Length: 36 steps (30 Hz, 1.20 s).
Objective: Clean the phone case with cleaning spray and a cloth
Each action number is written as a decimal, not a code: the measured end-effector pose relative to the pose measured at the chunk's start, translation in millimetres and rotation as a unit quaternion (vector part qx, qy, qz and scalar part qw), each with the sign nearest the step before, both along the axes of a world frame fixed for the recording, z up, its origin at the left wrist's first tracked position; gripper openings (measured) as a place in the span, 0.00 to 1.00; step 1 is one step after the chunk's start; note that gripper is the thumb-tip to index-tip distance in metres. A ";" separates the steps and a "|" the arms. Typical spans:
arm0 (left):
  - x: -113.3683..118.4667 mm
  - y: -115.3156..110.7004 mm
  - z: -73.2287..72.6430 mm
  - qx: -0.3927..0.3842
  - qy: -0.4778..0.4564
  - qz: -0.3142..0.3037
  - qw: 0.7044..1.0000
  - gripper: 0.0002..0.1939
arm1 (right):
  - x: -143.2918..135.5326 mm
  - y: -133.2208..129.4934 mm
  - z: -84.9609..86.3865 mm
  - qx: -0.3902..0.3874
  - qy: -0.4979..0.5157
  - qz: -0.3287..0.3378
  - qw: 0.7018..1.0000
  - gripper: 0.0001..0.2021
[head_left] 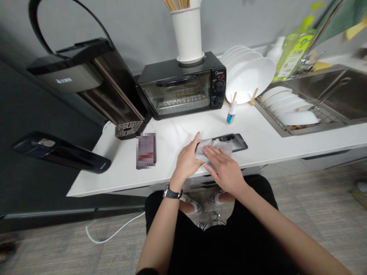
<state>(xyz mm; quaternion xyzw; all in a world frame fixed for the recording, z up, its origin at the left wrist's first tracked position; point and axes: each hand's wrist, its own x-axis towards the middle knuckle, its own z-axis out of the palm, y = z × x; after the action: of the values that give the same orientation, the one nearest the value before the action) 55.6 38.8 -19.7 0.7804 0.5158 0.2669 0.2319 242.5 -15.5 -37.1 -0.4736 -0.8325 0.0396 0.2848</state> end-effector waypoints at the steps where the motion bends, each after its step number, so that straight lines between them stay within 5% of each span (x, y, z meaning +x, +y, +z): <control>1: 0.7 0.4 0.4 0.003 -0.010 -0.001 1.000 0.53 | 14.5 0.5 -2.3 0.002 -0.002 -0.022 1.000 0.28; 5: 1.5 2.6 0.0 0.016 -0.036 -0.018 0.999 0.54 | 60.2 19.4 -8.7 0.010 -0.007 -0.120 0.993 0.28; 9: 1.2 3.1 -1.6 0.024 -0.034 -0.017 0.999 0.52 | 53.3 46.3 -7.9 0.021 -0.009 -0.156 0.988 0.29; 12: 0.3 2.1 -2.2 0.020 -0.028 -0.007 0.999 0.50 | 20.4 49.6 -2.5 0.029 -0.009 -0.106 0.994 0.30; 17: -2.1 0.8 -2.5 0.016 -0.017 -0.012 1.000 0.50 | -10.5 14.8 3.6 0.011 -0.016 0.030 0.999 0.29; 21: -1.5 1.9 -3.3 0.009 -0.036 0.000 0.999 0.51 | 26.8 2.3 -3.5 0.005 -0.010 -0.013 1.000 0.28; 26: 0.0 4.6 -5.9 0.026 -0.051 -0.008 0.998 0.54 | 69.0 32.8 -9.1 0.005 -0.003 -0.134 0.991 0.27; 30: -0.8 5.0 -6.7 0.023 -0.052 -0.008 0.998 0.52 | 33.5 45.6 -3.5 0.021 -0.011 -0.106 0.994 0.28; 36: -6.7 2.0 -9.0 0.029 -0.032 -0.023 0.999 0.48 | -19.6 12.0 4.0 0.014 -0.010 0.040 0.999 0.29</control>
<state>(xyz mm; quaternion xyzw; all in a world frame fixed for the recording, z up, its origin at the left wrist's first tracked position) 48.9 40.8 -28.7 0.7896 0.4821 0.3011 0.2312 222.8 -3.4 -33.1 -0.4364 -0.8541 0.0347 0.2809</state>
